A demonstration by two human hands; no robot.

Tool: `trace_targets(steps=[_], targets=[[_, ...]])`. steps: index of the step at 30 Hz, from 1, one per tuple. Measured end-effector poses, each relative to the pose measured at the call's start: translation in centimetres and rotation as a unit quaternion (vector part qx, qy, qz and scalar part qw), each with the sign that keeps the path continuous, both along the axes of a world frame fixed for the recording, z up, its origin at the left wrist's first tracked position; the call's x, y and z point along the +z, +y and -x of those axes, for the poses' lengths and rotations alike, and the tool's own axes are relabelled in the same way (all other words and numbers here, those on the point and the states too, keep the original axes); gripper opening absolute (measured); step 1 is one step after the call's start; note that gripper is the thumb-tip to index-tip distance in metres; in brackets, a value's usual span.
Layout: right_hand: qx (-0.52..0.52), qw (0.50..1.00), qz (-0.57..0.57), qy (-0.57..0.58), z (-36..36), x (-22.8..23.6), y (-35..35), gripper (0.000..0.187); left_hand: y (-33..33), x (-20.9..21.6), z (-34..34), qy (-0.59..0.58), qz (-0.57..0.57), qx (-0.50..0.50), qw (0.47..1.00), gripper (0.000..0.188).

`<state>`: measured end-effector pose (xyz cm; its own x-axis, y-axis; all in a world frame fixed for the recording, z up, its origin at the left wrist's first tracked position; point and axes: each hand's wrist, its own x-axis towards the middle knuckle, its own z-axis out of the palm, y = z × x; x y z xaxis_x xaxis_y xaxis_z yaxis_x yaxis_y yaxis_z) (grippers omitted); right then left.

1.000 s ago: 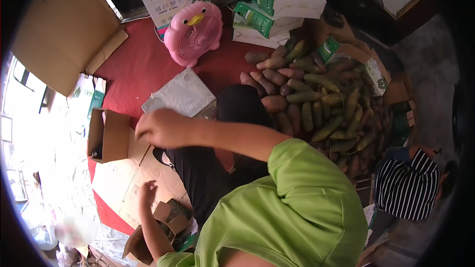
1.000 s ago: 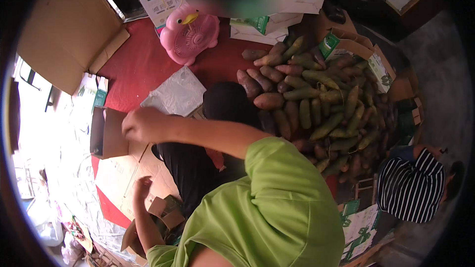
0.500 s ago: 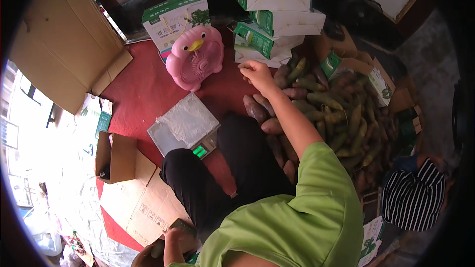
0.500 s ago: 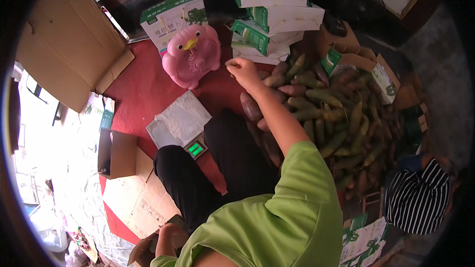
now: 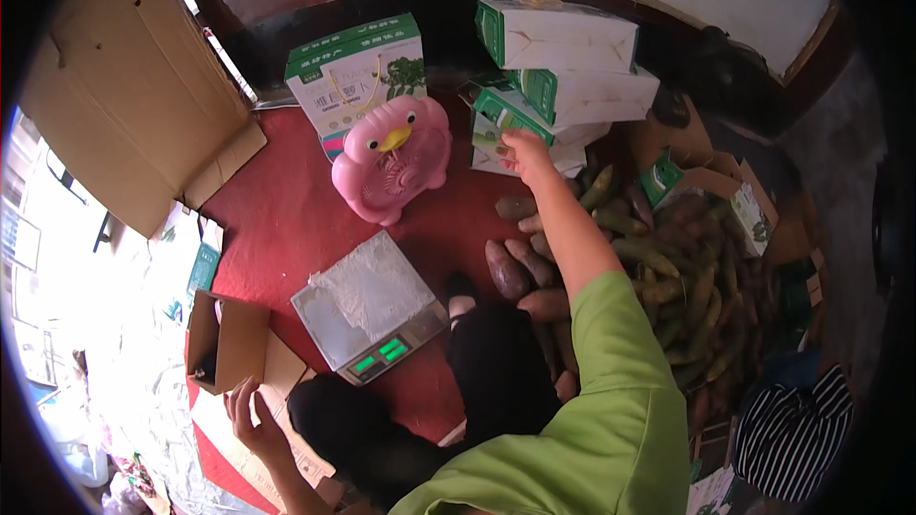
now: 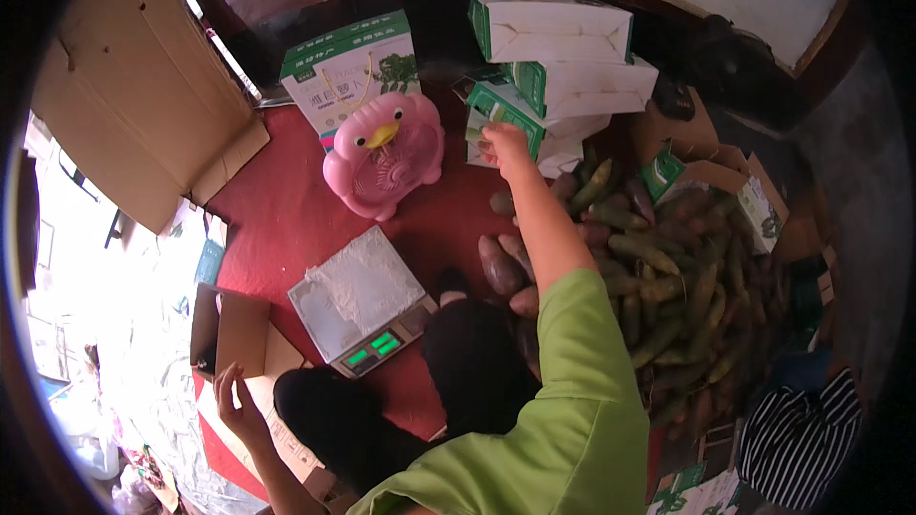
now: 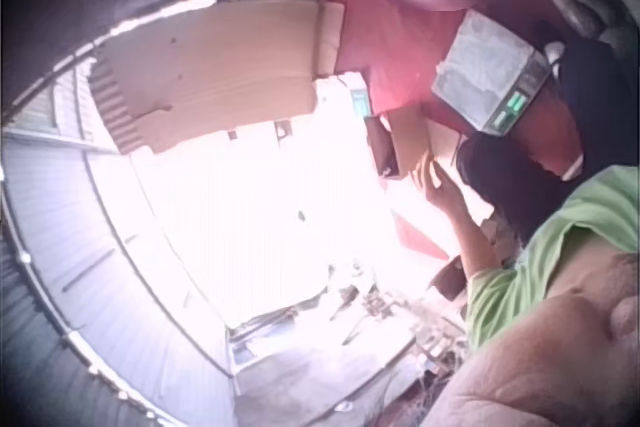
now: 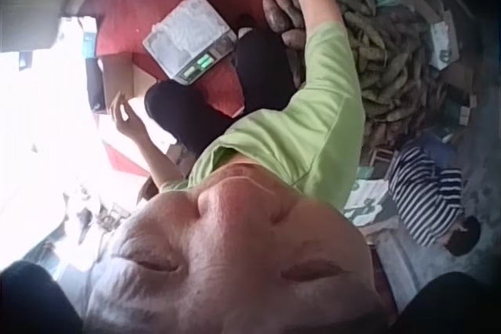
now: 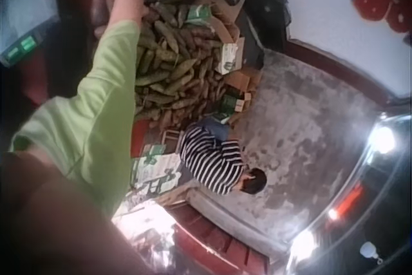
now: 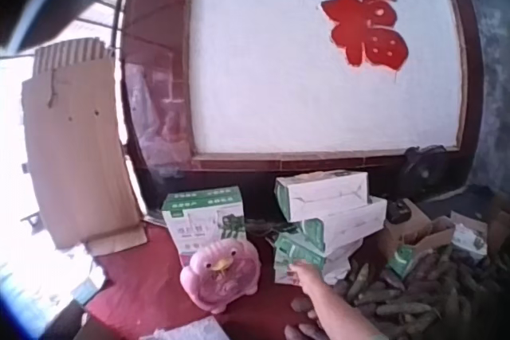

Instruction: Weighing and packing large produce into cardboard boxes.

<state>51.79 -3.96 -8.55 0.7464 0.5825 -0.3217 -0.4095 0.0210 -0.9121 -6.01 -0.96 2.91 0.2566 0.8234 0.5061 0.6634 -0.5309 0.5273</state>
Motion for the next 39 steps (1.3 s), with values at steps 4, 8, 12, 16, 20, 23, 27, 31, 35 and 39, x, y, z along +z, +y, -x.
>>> trace_targets(steps=[4, 8, 12, 16, 20, 23, 27, 31, 35, 39], targets=[[-0.061, 0.994, -0.067, 0.053, -4.1, -1.7, 4.2, 0.015, 0.3, 1.8, -10.5, 0.052, -0.003, -0.179, 0.982, 0.016], [-0.066, 0.983, -0.134, 0.111, -7.6, -1.1, 8.7, 0.017, 1.0, -1.5, -13.6, 0.123, 0.044, -0.264, 0.956, 0.02], [-0.089, 0.96, -0.203, 0.173, -10.6, -0.1, 11.0, 0.014, 1.9, -3.7, -12.7, 0.136, 0.119, -0.24, 0.954, 0.02], [-0.13, 0.938, -0.261, 0.19, -13.4, 0.4, 11.3, 0.018, 2.8, -4.4, -12.9, 0.123, 0.132, -0.232, 0.956, 0.019], [-0.148, 0.928, -0.282, 0.192, -13.8, 1.6, 9.7, 0.027, 2.8, -4.3, -13.1, 0.13, 0.139, -0.236, 0.953, 0.019], [-0.182, 0.924, -0.292, 0.168, -13.7, 2.8, 6.7, 0.028, 2.7, -4.1, -13.1, 0.14, 0.159, -0.247, 0.945, 0.019], [-0.158, 0.926, -0.319, 0.128, -14.6, 3.1, 1.9, 0.026, 2.6, -3.9, -13.1, 0.13, 0.16, -0.248, 0.946, 0.019], [-0.263, 0.959, -0.098, -0.049, -15.1, 2.3, -1.4, 0.039, 2.5, -4.2, -12.6, 0.13, 0.166, -0.246, 0.946, 0.022], [-0.319, 0.681, 0.272, -0.601, -13.3, 5.4, -1.4, 0.065, 2.5, -4.3, -12.7, 0.127, 0.176, -0.249, 0.944, 0.022], [-0.183, 0.519, 0.413, -0.726, -8.8, 12.2, 2.5, 0.088, 2.5, -4.4, -13.2, 0.124, 0.19, -0.247, 0.942, 0.021]])
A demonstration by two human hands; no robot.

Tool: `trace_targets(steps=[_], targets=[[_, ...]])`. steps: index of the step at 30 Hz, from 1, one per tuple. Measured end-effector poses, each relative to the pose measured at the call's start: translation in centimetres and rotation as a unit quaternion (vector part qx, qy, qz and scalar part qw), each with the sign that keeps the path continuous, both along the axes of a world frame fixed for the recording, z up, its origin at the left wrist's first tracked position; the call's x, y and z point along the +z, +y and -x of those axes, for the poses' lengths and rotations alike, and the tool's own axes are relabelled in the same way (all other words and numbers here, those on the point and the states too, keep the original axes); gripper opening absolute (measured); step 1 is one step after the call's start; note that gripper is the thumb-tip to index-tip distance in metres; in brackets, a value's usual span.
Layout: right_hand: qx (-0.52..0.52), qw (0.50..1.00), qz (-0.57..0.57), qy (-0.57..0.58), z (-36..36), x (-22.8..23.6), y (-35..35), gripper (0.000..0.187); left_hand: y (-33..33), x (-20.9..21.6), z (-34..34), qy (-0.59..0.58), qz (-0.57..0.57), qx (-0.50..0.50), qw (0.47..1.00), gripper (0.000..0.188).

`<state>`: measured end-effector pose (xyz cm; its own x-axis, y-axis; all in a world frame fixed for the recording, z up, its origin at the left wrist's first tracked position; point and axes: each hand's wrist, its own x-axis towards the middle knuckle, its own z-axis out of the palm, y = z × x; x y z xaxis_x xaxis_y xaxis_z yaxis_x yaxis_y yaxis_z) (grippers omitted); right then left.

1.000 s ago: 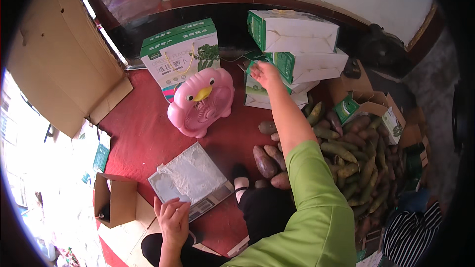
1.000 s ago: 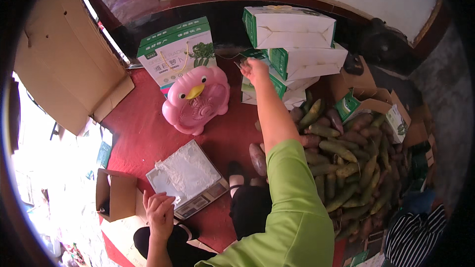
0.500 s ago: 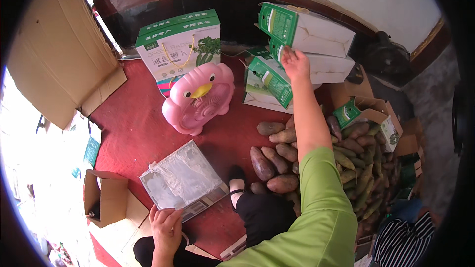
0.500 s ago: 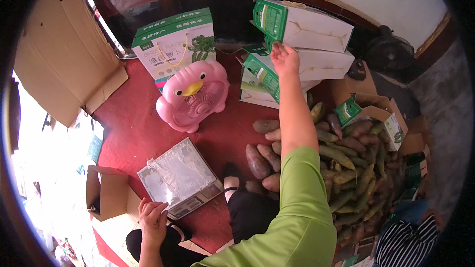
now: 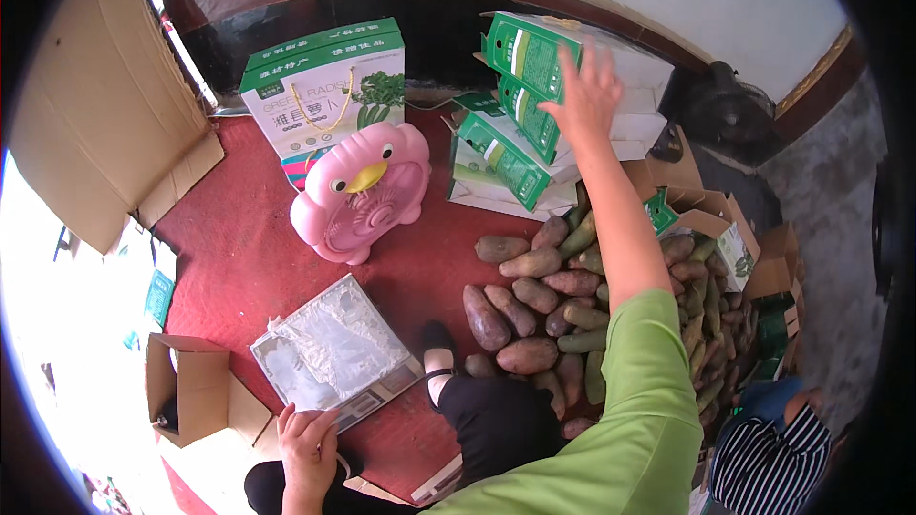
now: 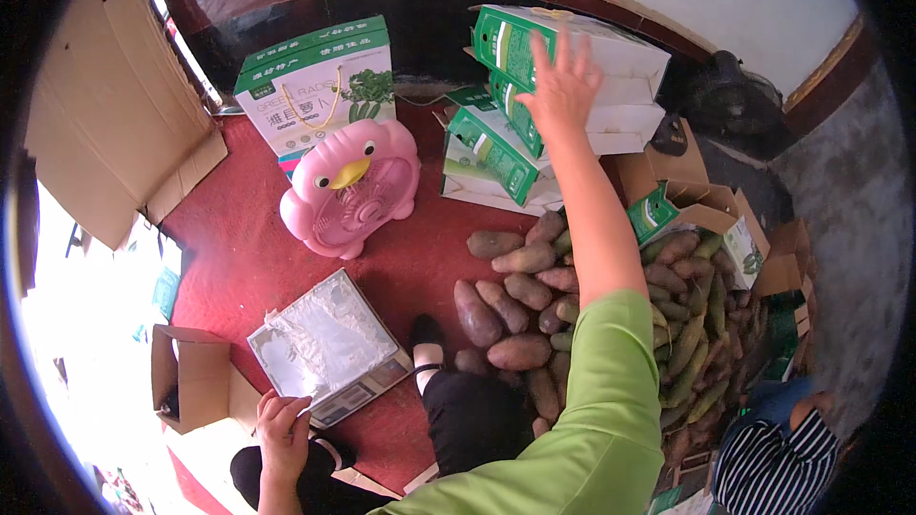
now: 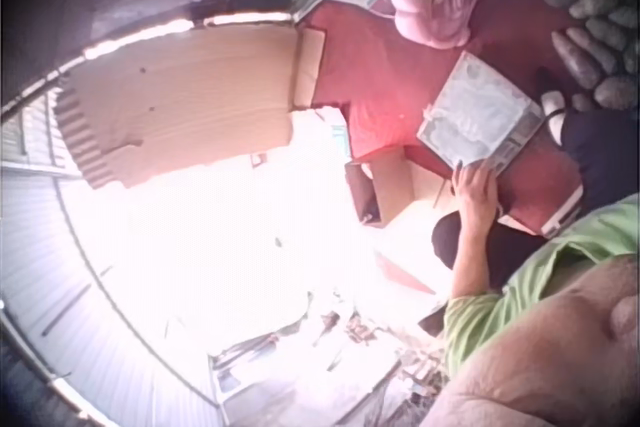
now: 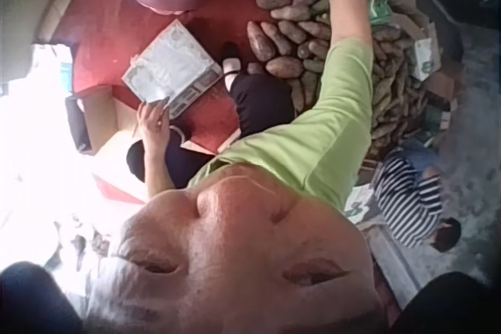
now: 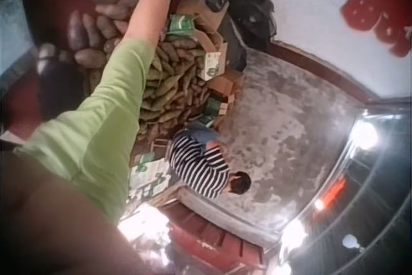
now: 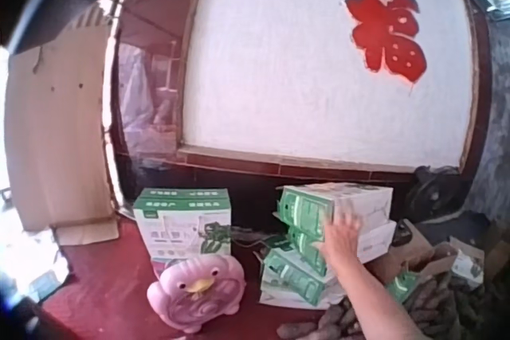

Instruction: Weighing and packing large produce into cardboard boxes.

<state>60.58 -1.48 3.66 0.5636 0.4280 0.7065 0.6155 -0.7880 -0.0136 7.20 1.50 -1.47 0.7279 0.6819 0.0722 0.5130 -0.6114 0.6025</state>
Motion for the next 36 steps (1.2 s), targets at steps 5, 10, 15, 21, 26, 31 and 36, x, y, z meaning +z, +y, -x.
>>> trace_targets(steps=[5, 10, 15, 21, 26, 31, 36], targets=[[-0.072, 0.933, 0.342, -0.086, -3.5, 0.0, 4.4, 0.098, 0.2, -0.7, -0.5, 0.002, 0.003, -0.006, 1.0, 0.02], [-0.157, 0.88, 0.445, -0.057, -5.1, -1.5, 5.4, 0.083, 0.4, -0.3, -1.2, 0.006, 0.03, -0.003, 1.0, 0.018], [-0.154, 0.868, 0.465, -0.077, -4.8, -2.6, 5.4, 0.072, 0.5, 0.1, -1.2, 0.008, 0.028, -0.003, 1.0, 0.018], [-0.168, 0.901, 0.395, -0.069, -5.6, -2.7, 3.6, 0.068, 0.3, 0.2, -0.7, -0.01, 0.022, -0.012, 1.0, 0.017], [-0.103, 0.924, 0.365, -0.054, -2.0, 0.0, 1.1, 0.085, -0.4, 0.2, 0.5, -0.024, 0.02, -0.011, 0.999, 0.016], [-0.028, 0.944, 0.321, -0.067, 2.8, 5.6, -1.7, 0.099, -1.3, 0.6, 0.9, -0.018, 0.023, -0.02, 0.999, 0.015], [0.038, 0.957, 0.284, -0.054, 7.8, 14.0, -5.1, 0.101, -1.9, 0.7, 1.8, -0.026, 0.024, -0.018, 0.999, 0.015]])
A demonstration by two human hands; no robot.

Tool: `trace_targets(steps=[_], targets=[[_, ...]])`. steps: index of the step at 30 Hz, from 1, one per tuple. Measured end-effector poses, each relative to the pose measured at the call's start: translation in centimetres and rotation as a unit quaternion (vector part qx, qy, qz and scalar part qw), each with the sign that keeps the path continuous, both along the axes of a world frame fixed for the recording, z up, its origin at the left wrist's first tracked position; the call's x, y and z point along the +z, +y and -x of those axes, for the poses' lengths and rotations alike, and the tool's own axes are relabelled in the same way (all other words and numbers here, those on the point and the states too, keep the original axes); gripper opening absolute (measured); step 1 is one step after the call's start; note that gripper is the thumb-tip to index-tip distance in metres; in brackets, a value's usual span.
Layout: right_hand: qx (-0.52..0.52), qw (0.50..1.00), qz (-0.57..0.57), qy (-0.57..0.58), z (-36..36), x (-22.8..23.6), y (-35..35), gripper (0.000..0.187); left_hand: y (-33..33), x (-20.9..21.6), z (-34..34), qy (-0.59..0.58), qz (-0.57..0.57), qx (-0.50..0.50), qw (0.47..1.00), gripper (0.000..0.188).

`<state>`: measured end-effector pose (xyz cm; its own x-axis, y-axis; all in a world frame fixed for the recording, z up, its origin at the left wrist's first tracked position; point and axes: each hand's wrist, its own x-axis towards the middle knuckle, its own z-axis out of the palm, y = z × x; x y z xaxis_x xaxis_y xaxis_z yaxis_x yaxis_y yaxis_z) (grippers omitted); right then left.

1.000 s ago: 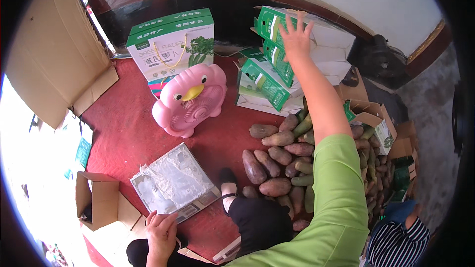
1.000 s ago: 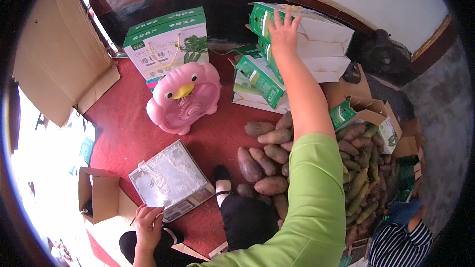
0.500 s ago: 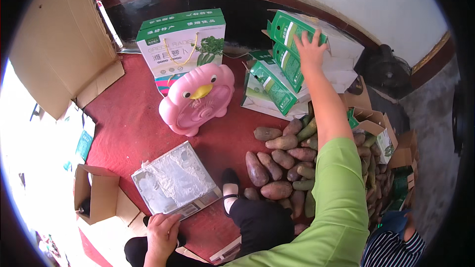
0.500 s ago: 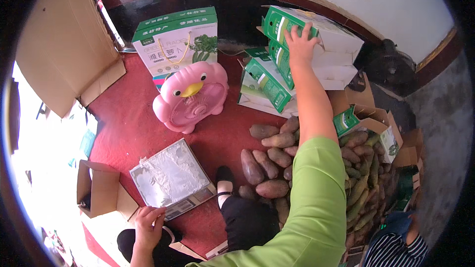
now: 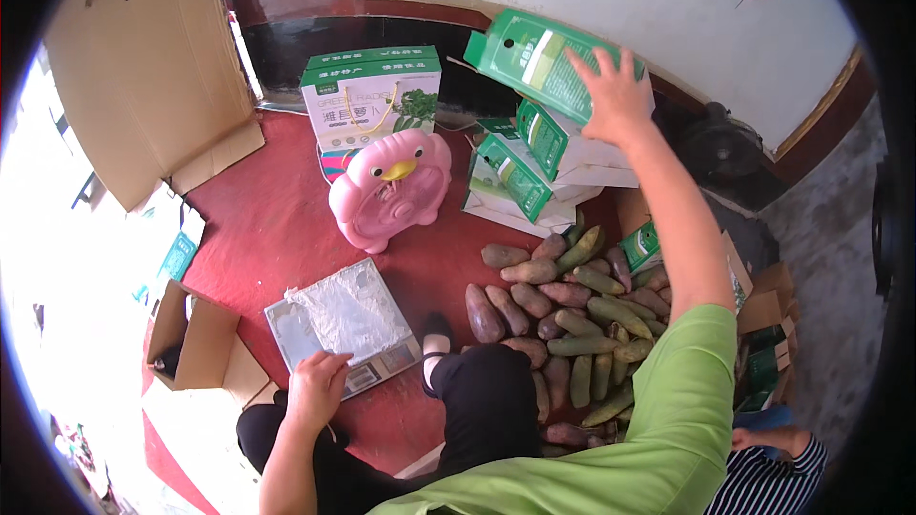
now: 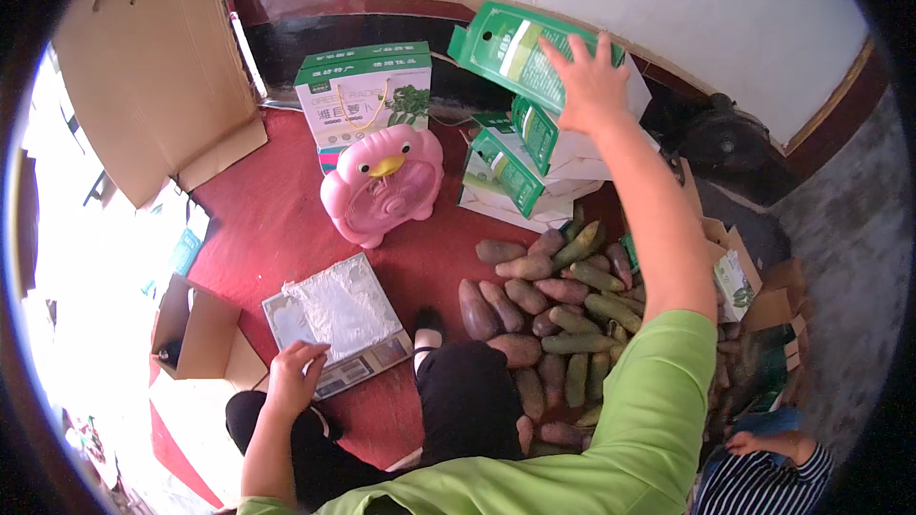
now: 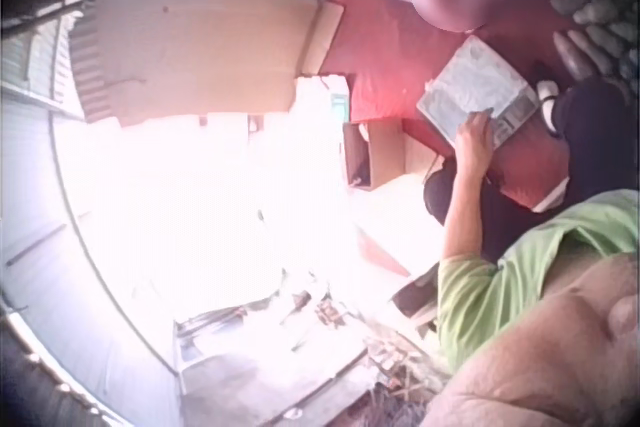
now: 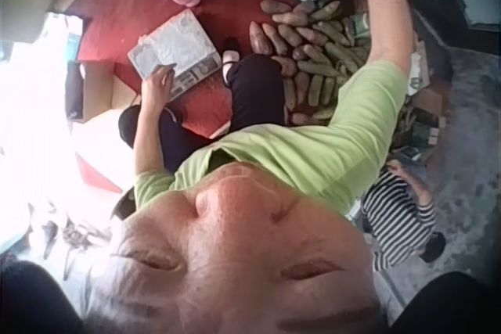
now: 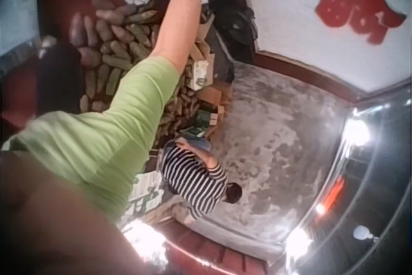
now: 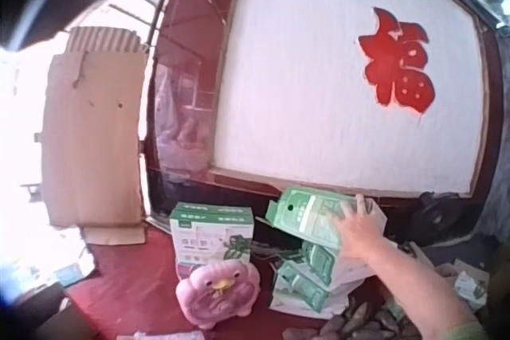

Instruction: Weighing and packing large produce into cardboard boxes.

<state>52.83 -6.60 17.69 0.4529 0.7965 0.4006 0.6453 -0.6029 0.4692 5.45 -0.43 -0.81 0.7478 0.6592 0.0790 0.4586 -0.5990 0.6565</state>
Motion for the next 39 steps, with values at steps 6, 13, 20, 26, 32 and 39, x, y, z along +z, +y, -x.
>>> trace_targets(steps=[6, 13, 20, 26, 32, 39], targets=[[0.134, 0.977, -0.085, 0.14, 3.8, 10.7, -2.5, 0.098, 0.0, 0.0, 0.7, -0.042, 0.043, 0.017, 0.998, 0.016], [0.119, 0.87, 0.0, 0.478, 15.4, 17.8, -3.0, 0.121, 2.5, -1.5, 2.6, -0.167, 0.13, 0.136, 0.968, 0.058], [0.362, 0.791, 0.048, 0.491, 21.6, 13.1, 0.7, 0.107, 4.1, -0.5, 5.3, -0.336, 0.258, 0.219, 0.879, 0.09], [0.407, 0.757, 0.204, 0.469, 23.6, 14.2, 3.7, 0.117, 4.4, 0.7, 7.6, -0.456, 0.321, 0.238, 0.795, 0.051], [0.54, 0.687, 0.152, 0.462, 20.6, 10.4, 4.1, 0.104, 4.0, 2.0, 10.0, -0.492, 0.274, 0.258, 0.785, 0.029], [0.471, 0.693, 0.142, 0.528, 20.2, 5.0, 4.1, 0.095, 3.3, 4.2, 11.1, -0.491, 0.093, 0.332, 0.8, 0.022]])
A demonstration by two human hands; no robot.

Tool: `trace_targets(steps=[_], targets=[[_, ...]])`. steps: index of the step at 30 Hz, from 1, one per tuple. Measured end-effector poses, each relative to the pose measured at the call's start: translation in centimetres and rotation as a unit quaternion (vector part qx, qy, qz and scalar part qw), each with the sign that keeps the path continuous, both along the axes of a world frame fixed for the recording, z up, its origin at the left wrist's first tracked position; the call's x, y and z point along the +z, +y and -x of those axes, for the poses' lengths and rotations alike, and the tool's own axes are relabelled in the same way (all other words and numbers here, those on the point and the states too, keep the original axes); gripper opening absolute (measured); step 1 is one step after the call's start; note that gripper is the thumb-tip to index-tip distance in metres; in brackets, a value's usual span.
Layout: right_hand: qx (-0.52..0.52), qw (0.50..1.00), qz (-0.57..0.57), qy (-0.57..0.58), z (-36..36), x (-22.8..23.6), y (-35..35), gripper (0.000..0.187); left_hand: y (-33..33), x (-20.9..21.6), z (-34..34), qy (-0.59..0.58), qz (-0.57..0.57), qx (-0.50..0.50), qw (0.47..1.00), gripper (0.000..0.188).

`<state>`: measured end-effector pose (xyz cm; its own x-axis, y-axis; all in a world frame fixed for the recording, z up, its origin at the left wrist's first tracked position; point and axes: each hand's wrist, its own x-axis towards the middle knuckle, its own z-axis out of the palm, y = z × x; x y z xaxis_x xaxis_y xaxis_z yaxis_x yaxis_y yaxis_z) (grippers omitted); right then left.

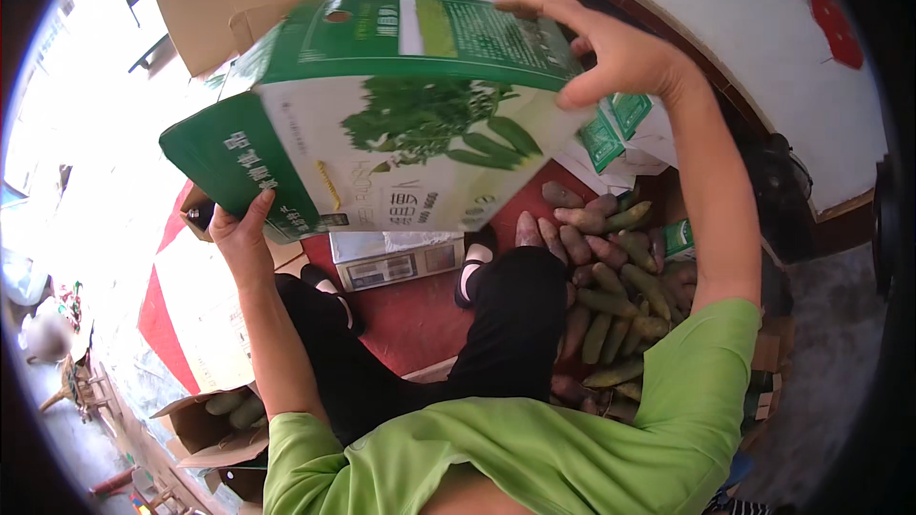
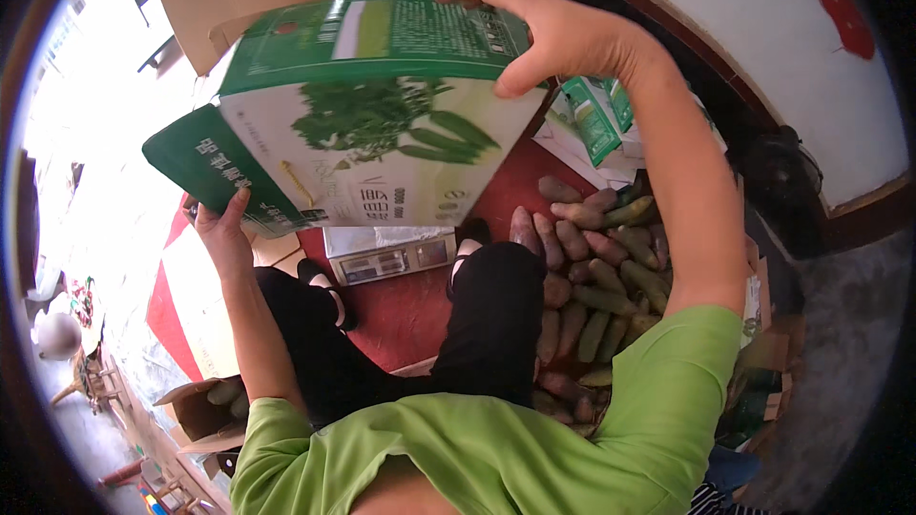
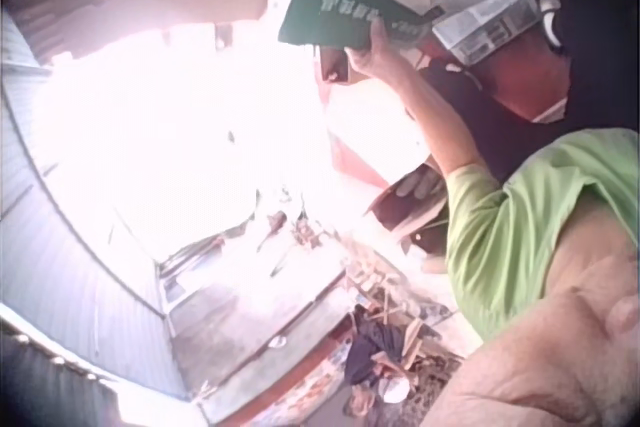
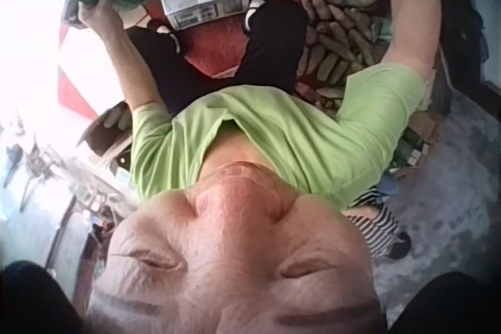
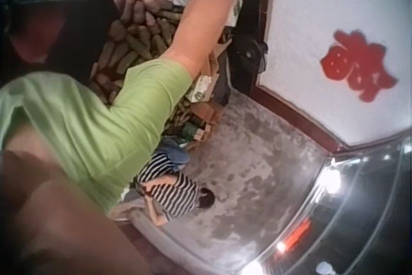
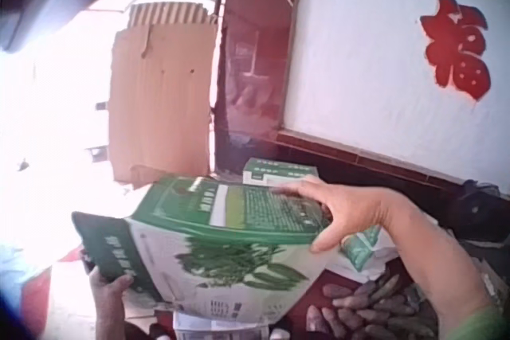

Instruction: Weighing and packing large produce into cardboard boxes.

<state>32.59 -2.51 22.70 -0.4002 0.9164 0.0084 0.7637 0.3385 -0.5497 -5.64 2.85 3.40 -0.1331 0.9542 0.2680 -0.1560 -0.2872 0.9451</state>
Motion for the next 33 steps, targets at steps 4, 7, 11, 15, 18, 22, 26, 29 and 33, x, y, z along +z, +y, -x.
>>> trace_targets(steps=[4, 7, 11, 15, 18, 22, 26, 29, 33], targets=[[-0.035, 0.997, -0.054, -0.052, -2.8, -9.5, 0.0, 0.085, -1.0, 1.6, -1.8, 0.276, -0.208, 0.044, 0.937, 0.019], [-0.139, 0.982, 0.114, 0.06, -1.2, -15.8, -1.6, 0.084, -1.9, 1.3, -3.9, 0.401, -0.245, 0.047, 0.882, 0.019], [-0.195, 0.958, 0.12, 0.171, 0.8, -24.3, -3.0, 0.084, -1.6, -0.1, -6.4, 0.546, -0.353, 0.07, 0.757, 0.007], [-0.263, 0.902, 0.168, 0.299, 2.5, -28.4, -3.0, 0.076, -3.0, -2.4, -9.0, 0.586, -0.363, -0.014, 0.724, 0.005], [-0.275, 0.893, 0.154, 0.32, 2.3, -31.3, -4.0, 0.068, -3.8, -3.5, -10.0, 0.622, -0.325, -0.071, 0.708, 0.006], [-0.338, 0.859, 0.194, 0.331, 3.0, -31.6, -5.7, 0.06, -3.4, -3.6, -10.4, 0.658, -0.296, -0.114, 0.683, 0.013], [-0.394, 0.821, 0.159, 0.381, 1.9, -35.4, -7.4, 0.057, -2.8, -2.4, -8.7, 0.687, -0.119, -0.088, 0.711, 0.037], [-0.383, 0.857, 0.069, 0.339, 1.3, -41.6, -8.9, 0.048, -2.6, -2.7, -6.2, 0.704, -0.051, -0.069, 0.705, 0.035], [-0.443, 0.822, 0.085, 0.347, 1.6, -44.3, -13.8, 0.038, -3.3, -2.6, -6.3, 0.714, -0.093, -0.06, 0.692, 0.013]])
